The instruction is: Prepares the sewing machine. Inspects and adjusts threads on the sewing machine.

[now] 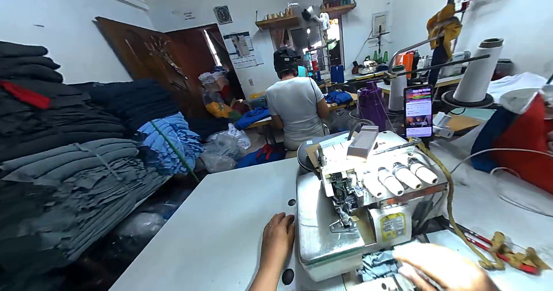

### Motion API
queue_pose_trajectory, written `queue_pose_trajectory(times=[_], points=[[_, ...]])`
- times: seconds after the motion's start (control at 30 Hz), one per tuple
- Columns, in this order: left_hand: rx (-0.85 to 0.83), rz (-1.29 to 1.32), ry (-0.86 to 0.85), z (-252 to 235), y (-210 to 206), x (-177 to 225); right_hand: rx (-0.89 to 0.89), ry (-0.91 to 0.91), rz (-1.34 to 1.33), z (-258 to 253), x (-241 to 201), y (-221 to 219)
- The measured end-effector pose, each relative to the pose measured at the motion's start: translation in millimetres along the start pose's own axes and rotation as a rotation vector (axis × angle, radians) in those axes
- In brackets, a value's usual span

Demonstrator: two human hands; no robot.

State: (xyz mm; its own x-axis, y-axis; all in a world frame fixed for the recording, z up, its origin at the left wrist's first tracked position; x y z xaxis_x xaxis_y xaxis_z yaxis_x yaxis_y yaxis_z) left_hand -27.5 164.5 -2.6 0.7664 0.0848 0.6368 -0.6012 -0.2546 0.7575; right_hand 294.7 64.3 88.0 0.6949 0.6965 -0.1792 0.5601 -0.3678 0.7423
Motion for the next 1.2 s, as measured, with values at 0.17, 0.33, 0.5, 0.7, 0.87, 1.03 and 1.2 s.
queue_pose_trajectory(times=[0.17, 0.33, 0.5, 0.7, 0.87, 1.03, 1.2], points=[[0.03, -0.032, 0.001, 1, 2, 4, 0.474, 0.065, 0.278, -61, 13, 61], [0.019, -0.03, 0.007, -1, 3, 1, 0.385, 0.098, 0.246, -136, 20, 61], [-0.009, 0.002, 0.026, -1, 3, -3, 0.301, 0.111, 0.135, -158, 15, 49], [-0.009, -0.035, 0.021, -2, 2, -3, 0.317, 0.098, 0.159, -145, 6, 41], [-0.022, -0.022, 0.032, -2, 2, -4, 0.32, 0.166, 0.147, -145, -11, 35], [-0.038, -0.013, 0.045, -2, 1, -7, 0.31, 0.217, 0.133, -146, -14, 31], [-0.031, 0.001, 0.032, -1, 0, -7, 0.121, 0.247, 0.049, -146, -11, 31]])
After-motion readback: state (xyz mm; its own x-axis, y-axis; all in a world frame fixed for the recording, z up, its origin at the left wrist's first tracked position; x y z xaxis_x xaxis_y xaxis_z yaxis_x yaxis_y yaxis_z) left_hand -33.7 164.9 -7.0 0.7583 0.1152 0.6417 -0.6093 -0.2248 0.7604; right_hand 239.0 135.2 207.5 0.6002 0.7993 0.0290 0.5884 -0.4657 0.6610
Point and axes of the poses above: each hand's wrist, its own z-axis away from the middle knuckle, its own y-axis out of the back of the hand, x = y × z, the point moved 6 cm from there along -z, towards the middle knuckle, and after that the axes turned 11 degrees about z, right-handed, at the moved point
